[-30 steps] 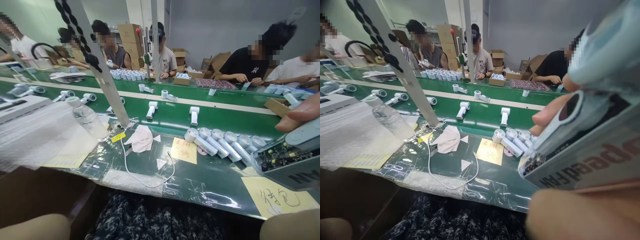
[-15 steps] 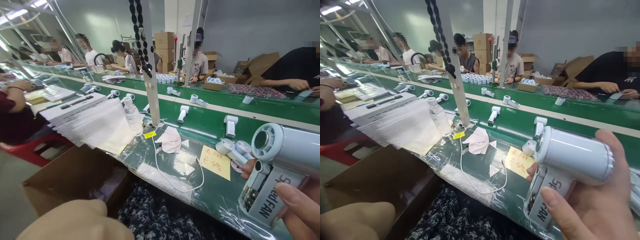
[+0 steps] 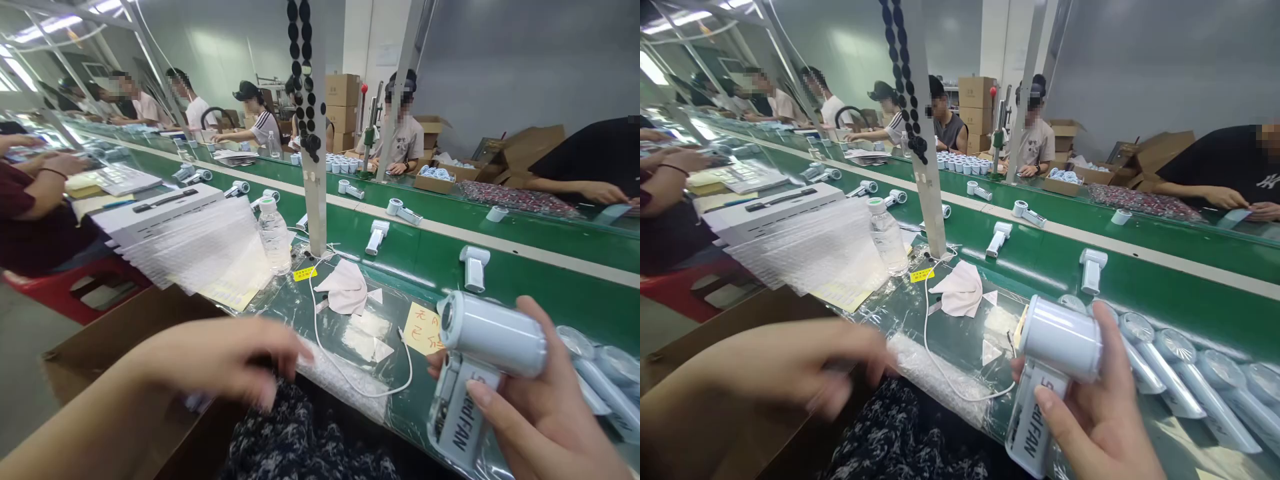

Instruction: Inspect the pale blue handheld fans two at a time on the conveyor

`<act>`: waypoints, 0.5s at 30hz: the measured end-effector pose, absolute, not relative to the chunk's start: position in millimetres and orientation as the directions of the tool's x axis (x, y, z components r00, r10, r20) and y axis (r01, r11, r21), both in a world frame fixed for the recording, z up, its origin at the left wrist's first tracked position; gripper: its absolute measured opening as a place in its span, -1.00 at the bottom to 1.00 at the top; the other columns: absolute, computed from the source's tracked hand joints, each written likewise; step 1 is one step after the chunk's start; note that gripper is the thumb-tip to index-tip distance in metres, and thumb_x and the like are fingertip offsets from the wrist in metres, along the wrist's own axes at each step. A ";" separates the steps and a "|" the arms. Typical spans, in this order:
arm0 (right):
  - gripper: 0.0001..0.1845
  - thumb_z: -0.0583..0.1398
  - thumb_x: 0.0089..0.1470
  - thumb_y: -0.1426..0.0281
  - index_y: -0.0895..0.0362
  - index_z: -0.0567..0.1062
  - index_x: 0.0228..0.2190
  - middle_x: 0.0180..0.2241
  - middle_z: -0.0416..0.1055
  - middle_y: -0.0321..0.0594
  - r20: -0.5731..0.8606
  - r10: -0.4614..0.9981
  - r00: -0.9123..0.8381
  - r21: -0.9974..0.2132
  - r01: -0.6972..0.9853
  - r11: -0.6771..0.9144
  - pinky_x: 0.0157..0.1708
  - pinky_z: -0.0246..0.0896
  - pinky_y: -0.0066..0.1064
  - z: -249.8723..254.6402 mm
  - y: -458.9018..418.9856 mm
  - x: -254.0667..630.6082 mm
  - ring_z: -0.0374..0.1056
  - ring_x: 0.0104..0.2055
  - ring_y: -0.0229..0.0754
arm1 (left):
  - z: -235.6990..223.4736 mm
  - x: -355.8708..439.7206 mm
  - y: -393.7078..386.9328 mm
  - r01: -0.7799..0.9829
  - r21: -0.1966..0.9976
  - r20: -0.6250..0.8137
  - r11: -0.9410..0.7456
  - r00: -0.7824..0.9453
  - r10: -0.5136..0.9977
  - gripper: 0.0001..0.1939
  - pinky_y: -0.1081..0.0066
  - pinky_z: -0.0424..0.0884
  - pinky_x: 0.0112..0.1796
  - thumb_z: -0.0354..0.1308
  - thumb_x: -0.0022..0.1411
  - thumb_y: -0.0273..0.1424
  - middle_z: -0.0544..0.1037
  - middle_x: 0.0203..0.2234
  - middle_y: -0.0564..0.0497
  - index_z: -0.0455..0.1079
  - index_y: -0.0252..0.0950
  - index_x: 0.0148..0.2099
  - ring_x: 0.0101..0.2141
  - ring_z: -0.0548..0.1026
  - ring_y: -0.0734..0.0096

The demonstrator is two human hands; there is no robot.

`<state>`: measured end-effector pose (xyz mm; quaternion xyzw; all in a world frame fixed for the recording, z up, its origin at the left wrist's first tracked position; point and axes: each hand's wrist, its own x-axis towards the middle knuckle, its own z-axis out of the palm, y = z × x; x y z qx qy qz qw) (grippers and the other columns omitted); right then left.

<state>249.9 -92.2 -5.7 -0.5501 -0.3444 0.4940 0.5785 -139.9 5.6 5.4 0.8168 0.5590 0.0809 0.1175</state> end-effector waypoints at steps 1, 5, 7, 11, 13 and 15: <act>0.19 0.48 -0.16 0.24 -0.30 -0.01 0.35 -0.06 0.58 -0.08 -0.172 0.960 0.220 -0.963 -0.242 -0.117 -0.12 0.52 0.03 -12.1 -89.2 247.1 0.53 -0.03 0.22 | 2.5 -142.0 14.9 0.923 0.224 -0.010 -0.313 0.323 0.946 -0.74 0.26 0.51 -0.16 0.14 0.25 -0.15 0.60 -0.24 -0.02 0.52 -0.17 -0.14 -0.20 0.53 0.17; 0.21 0.47 -0.09 0.27 -0.24 -0.10 0.36 -0.09 0.60 -0.08 -0.293 0.955 0.039 -0.875 -0.412 -0.252 -0.17 0.52 0.04 -24.7 -81.3 223.5 0.57 -0.13 0.17 | -31.2 -155.1 37.4 0.990 0.050 0.017 -0.131 0.130 0.991 -0.71 0.19 0.46 -0.11 -0.06 0.25 -0.31 0.56 -0.34 -0.15 0.49 -0.23 -0.32 -0.23 0.52 0.08; 0.18 0.46 -0.06 0.27 -0.22 -0.12 0.36 -0.08 0.58 -0.07 -0.323 0.946 -0.019 -0.842 -0.451 -0.296 -0.21 0.53 -0.02 -24.8 -80.7 207.9 0.58 -0.16 0.14 | -51.5 -161.5 34.8 0.996 0.039 0.048 -0.080 0.078 0.996 -0.66 0.15 0.43 -0.05 -0.13 0.27 -0.36 0.55 -0.27 -0.22 0.49 -0.27 -0.27 -0.17 0.51 0.04; 0.09 0.46 -0.06 0.31 -0.20 -0.01 0.33 -0.07 0.55 -0.13 -0.274 0.961 -0.043 -0.817 -0.517 -0.255 -0.15 0.51 -0.05 -22.1 -81.7 184.7 0.58 -0.17 0.07 | -72.2 -167.4 25.8 0.998 0.039 0.096 -0.042 0.038 0.995 -0.62 0.08 0.36 0.03 -0.20 0.30 -0.38 0.53 -0.26 -0.28 0.47 -0.31 -0.22 -0.13 0.48 -0.04; 0.08 0.46 -0.07 0.33 -0.22 0.01 0.31 -0.09 0.55 -0.17 -0.240 0.968 -0.075 -0.810 -0.533 -0.242 -0.12 0.50 -0.01 -21.9 -81.9 180.2 0.58 -0.19 0.06 | -70.8 -170.1 28.4 0.998 0.055 0.094 -0.037 0.032 0.995 -0.64 0.08 0.36 0.01 -0.19 0.29 -0.39 0.53 -0.28 -0.27 0.44 -0.31 -0.24 -0.15 0.48 -0.04; 0.08 0.45 -0.05 0.34 -0.25 -0.01 0.31 -0.09 0.55 -0.19 -0.198 0.977 -0.083 -0.814 -0.542 -0.211 -0.10 0.49 0.00 -22.8 -82.3 179.6 0.58 -0.18 0.06 | -63.0 -172.5 35.0 0.997 0.073 0.070 -0.035 0.030 0.997 -0.72 0.12 0.40 -0.09 -0.14 0.26 -0.39 0.50 -0.36 -0.21 0.39 -0.28 -0.32 -0.23 0.48 0.00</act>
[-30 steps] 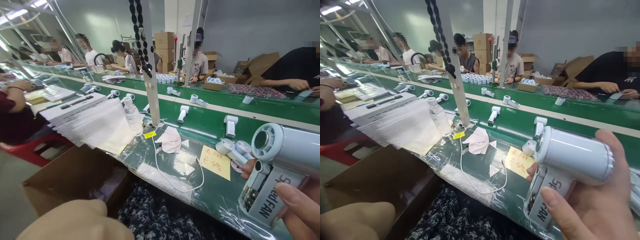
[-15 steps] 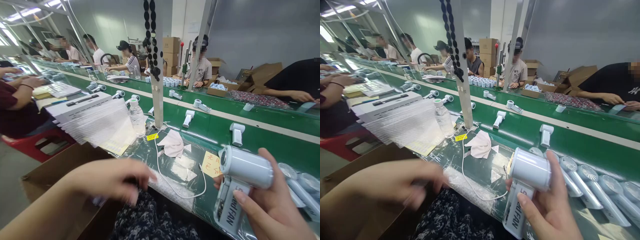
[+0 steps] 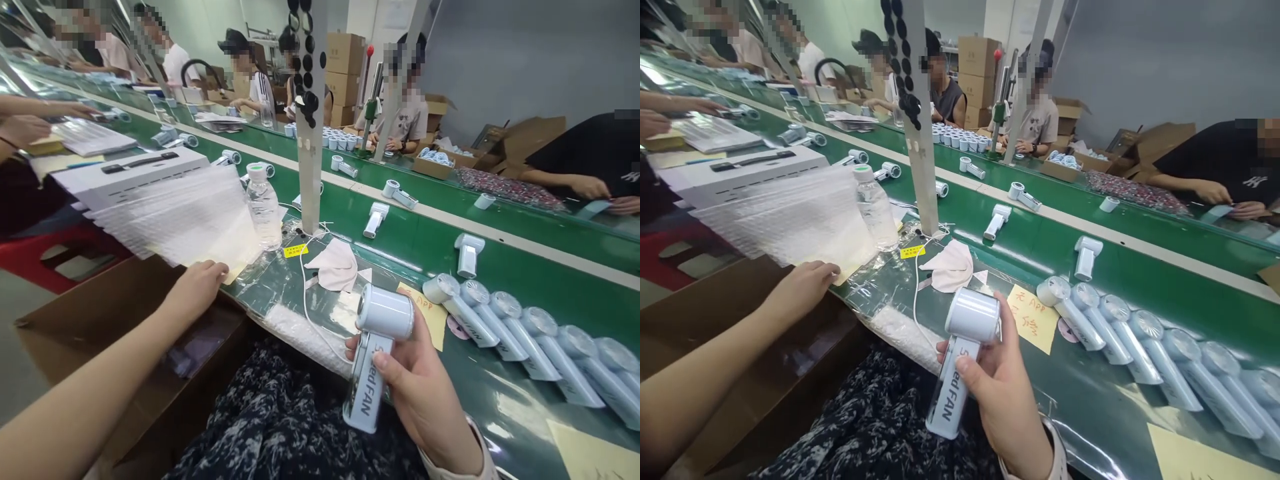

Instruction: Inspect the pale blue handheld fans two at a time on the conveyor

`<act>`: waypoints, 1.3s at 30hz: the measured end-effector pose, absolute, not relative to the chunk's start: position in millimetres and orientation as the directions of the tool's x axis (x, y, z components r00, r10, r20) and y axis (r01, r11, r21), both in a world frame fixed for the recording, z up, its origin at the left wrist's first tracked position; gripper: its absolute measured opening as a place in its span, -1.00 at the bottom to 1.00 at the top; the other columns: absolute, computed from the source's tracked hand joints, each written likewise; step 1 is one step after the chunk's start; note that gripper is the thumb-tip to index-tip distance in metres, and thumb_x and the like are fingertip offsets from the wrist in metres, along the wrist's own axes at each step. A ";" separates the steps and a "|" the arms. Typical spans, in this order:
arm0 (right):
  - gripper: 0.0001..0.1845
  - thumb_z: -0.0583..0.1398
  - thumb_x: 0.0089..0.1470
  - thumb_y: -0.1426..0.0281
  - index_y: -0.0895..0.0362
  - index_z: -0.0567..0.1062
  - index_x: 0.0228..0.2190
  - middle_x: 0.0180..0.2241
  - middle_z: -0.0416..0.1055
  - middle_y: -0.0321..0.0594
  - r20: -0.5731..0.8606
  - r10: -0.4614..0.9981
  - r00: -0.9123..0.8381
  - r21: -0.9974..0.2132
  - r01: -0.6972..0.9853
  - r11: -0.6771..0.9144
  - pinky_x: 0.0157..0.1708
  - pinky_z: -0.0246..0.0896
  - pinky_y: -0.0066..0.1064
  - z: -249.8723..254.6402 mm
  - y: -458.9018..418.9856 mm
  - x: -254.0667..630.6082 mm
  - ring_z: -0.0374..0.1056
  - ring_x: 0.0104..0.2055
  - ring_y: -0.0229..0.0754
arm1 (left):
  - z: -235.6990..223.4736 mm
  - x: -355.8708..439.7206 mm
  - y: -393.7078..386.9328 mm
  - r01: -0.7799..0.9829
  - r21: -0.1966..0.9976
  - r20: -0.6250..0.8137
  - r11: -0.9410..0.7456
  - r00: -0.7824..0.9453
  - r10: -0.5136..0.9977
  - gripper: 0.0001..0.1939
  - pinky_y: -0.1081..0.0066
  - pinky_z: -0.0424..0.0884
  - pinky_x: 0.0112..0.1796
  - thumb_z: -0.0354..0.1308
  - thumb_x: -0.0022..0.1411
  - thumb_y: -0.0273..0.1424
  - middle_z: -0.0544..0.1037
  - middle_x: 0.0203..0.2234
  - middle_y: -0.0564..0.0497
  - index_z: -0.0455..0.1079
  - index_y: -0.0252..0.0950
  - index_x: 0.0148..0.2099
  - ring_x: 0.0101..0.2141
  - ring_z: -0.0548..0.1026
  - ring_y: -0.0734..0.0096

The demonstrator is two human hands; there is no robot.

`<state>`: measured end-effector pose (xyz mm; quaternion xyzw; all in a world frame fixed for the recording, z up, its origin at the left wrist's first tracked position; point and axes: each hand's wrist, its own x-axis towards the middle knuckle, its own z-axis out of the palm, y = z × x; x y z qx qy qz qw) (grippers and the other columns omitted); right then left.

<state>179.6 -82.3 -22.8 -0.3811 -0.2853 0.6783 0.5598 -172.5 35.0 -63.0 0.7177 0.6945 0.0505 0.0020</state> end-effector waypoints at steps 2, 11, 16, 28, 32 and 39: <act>0.08 0.45 -0.04 0.34 -0.27 -0.02 0.32 -0.07 0.54 -0.19 -0.151 0.986 -0.076 -0.817 -0.551 -0.168 -0.09 0.49 0.00 -24.5 -83.8 180.8 0.58 -0.18 0.04 | -50.0 -170.6 41.1 0.995 0.089 0.046 -0.041 0.037 0.998 -0.76 0.19 0.40 -0.20 -0.12 0.25 -0.40 0.46 -0.42 -0.12 0.33 -0.26 -0.38 -0.31 0.47 0.09; 0.08 0.43 0.02 0.33 -0.29 -0.06 0.35 0.13 0.44 -0.14 -0.087 0.996 -0.022 -0.891 -0.446 -0.087 0.03 0.42 -0.10 -29.1 -100.5 189.4 0.56 -0.06 0.02 | 37.0 -45.1 -6.3 0.571 0.679 0.209 -0.461 0.452 0.867 -0.79 0.31 0.38 -0.03 -0.02 0.38 -0.27 0.50 -0.12 -0.03 0.30 -0.23 -0.29 -0.06 0.44 0.25; 0.06 0.40 0.05 0.38 -0.30 -0.07 0.35 0.17 0.41 -0.19 -0.093 0.995 0.029 -0.928 -0.364 -0.076 0.01 0.41 -0.26 -29.6 -105.1 196.0 0.48 0.05 -0.06 | 64.8 4.9 -37.1 0.239 0.765 0.328 -0.598 0.654 0.682 -0.93 0.46 0.31 0.07 0.10 0.36 -0.41 0.41 0.05 0.06 0.34 -0.19 -0.25 0.07 0.38 0.39; 0.05 0.38 0.04 0.47 -0.26 -0.03 0.35 0.21 0.36 -0.18 -0.079 0.994 0.081 -0.923 -0.382 -0.042 0.01 0.43 -0.29 -32.6 -103.8 198.1 0.47 0.07 -0.07 | 60.4 18.7 -35.9 0.305 0.726 0.288 -0.617 0.680 0.674 -0.91 0.36 0.30 0.14 0.12 0.32 -0.49 0.37 0.08 0.01 0.35 -0.20 -0.26 0.10 0.35 0.33; 0.10 0.40 0.01 0.47 -0.23 -0.07 0.36 0.21 0.36 -0.13 -0.064 0.992 0.106 -0.927 -0.374 -0.020 0.01 0.44 -0.25 -31.9 -101.6 197.6 0.46 0.09 -0.02 | 59.5 16.5 -35.4 0.303 0.709 0.304 -0.637 0.684 0.663 -0.90 0.38 0.30 0.13 0.12 0.31 -0.51 0.37 0.08 0.00 0.34 -0.20 -0.26 0.09 0.35 0.34; 0.08 0.42 0.01 0.45 -0.23 -0.04 0.35 0.17 0.41 -0.15 -0.071 0.989 0.126 -0.932 -0.362 -0.020 -0.03 0.48 -0.27 -35.3 -95.8 194.9 0.50 0.04 -0.04 | 55.8 13.2 -31.3 0.309 0.686 0.329 -0.659 0.676 0.659 -0.87 0.40 0.29 0.13 0.12 0.29 -0.55 0.37 0.07 0.00 0.33 -0.20 -0.24 0.08 0.35 0.36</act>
